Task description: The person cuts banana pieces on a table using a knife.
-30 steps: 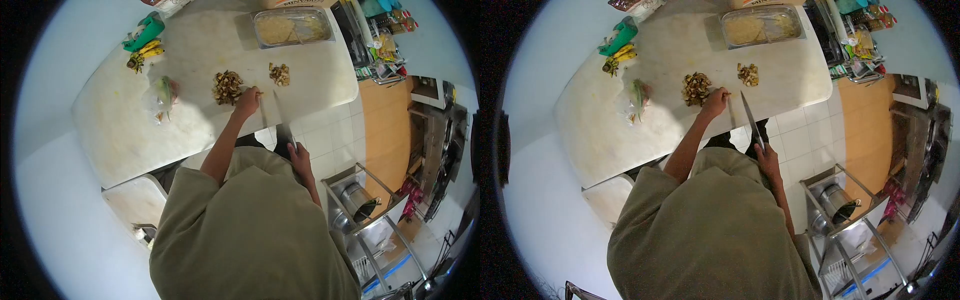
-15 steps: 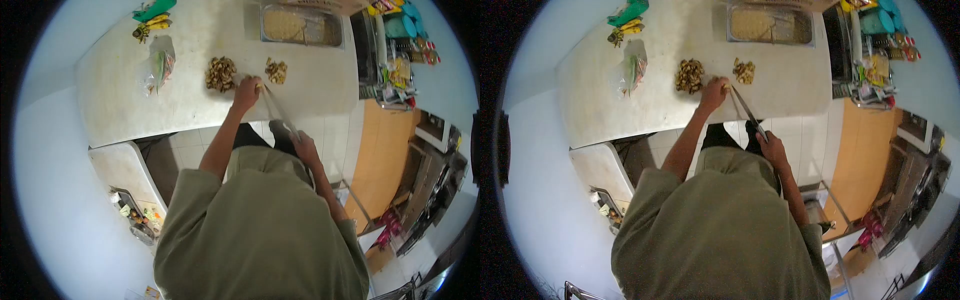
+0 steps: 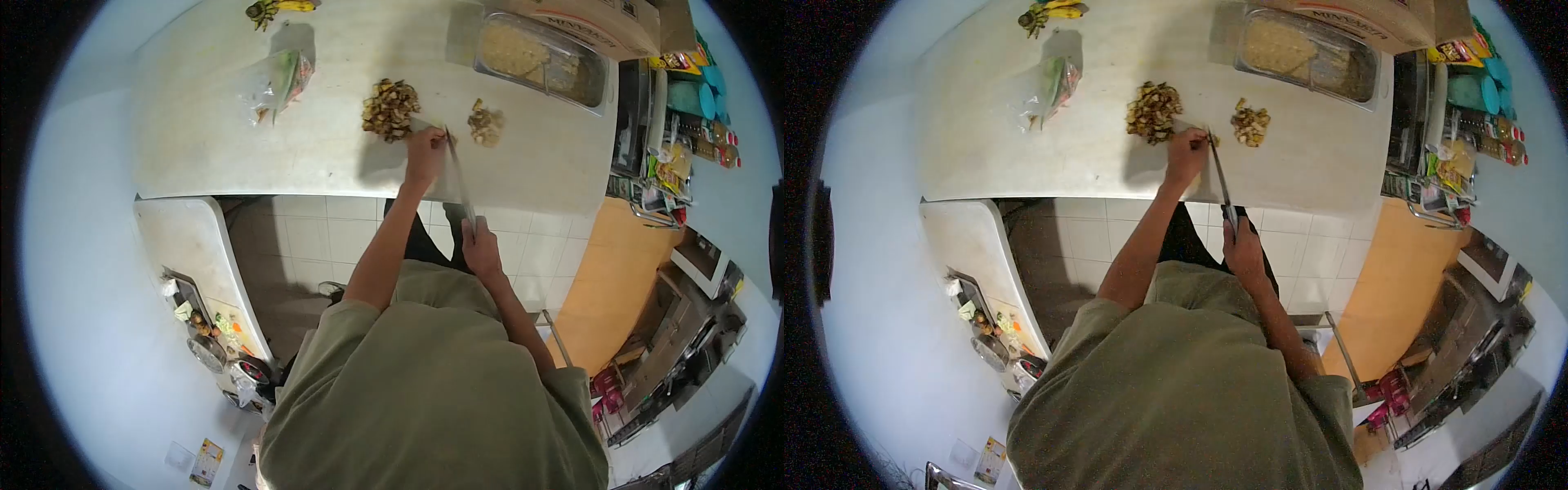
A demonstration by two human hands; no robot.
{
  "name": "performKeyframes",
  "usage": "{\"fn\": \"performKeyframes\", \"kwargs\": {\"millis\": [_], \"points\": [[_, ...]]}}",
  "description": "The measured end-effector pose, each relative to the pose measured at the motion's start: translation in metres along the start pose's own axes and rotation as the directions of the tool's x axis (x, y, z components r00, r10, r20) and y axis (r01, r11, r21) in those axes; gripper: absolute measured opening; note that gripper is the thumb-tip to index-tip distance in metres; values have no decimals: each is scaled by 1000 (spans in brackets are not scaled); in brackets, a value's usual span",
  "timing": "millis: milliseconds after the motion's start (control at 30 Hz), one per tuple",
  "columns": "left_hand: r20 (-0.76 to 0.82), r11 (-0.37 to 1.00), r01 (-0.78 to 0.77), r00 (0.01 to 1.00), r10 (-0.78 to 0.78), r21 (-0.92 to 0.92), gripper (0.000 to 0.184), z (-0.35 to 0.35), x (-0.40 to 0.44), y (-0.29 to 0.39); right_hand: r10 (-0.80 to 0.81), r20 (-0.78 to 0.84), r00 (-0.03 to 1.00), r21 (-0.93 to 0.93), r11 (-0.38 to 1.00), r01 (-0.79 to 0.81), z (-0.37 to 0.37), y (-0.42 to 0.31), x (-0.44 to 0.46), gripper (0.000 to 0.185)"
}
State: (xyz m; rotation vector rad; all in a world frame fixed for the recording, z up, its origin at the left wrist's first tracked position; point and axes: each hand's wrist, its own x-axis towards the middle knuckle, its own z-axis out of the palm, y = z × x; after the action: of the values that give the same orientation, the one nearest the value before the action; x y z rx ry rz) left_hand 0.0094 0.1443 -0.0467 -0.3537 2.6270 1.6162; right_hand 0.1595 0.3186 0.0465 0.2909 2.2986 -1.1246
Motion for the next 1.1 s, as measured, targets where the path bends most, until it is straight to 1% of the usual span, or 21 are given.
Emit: {"fn": "performKeyframes", "kwargs": {"millis": [33, 67, 133, 167, 233, 267, 333, 400, 567, 633, 700, 800, 900, 1000, 1100], "points": [[45, 1000, 28, 999, -28, 2, 14, -4, 2, -2, 80, -49, 996, 0, 997, -80, 10, -1, -1, 34], [102, 999, 51, 994, -50, -9, 17, 2, 3, 0, 26, -110, 994, -118, 992, -39, 18, 1, -2, 35], [-4, 981, -192, 981, 192, 35, 21, 10, 2, -26, 79, -108, 991, -15, 997, -81, 29, -13, -3, 35], [93, 993, -104, 991, 98, 58, 27, 10, 5, -28, 91, -98, 991, -2, 996, -92, 38, -20, -5, 33], [189, 999, -27, 982, 17, 48, 29, 2, 7, -14, 133, -128, 983, 9, 991, -133, 46, -22, -8, 30], [243, 999, 9, 970, -21, 54, 31, -3, 7, -9, 73, -201, 977, -43, 996, -83, 56, -18, -9, 29], [275, 992, -93, 959, 68, 81, 32, -6, 11, -10, 132, -217, 967, 52, 991, -123, 59, -42, -13, 29], [319, 977, -185, 937, 144, 102, 32, -11, 12, -11, 158, -254, 954, 95, 986, -138, 70, -48, -12, 31], [393, 967, -233, 903, 175, 104, 31, -22, 13, -1, 236, -290, 927, 153, 968, -199, 90, -61, -13, 31], [403, 965, -244, 896, 187, 94, 30, -21, 16, -3, 278, -272, 921, 165, 957, -240, 96, -59, -10, 32], [400, 967, -242, 896, 192, 78, 29, -21, 17, -3, 268, -309, 913, 166, 960, -225, 99, -59, -11, 34], [396, 958, -253, 900, 183, 133, 28, -22, 13, 2, 249, -351, 903, 132, 967, -216, 96, -60, -14, 35], [375, 933, -336, 888, 268, 131, 26, -18, 12, -5, 259, -350, 900, 134, 965, -226, 94, -62, -17, 36], [366, 916, -371, 883, 295, 156, 32, -14, 14, -11, 276, -327, 904, 126, 961, -248, 92, -58, -18, 34], [385, 942, -294, 898, 215, 159, 24, -14, 13, -8, 282, -316, 906, 124, 959, -255, 94, -55, -21, 34]]}}
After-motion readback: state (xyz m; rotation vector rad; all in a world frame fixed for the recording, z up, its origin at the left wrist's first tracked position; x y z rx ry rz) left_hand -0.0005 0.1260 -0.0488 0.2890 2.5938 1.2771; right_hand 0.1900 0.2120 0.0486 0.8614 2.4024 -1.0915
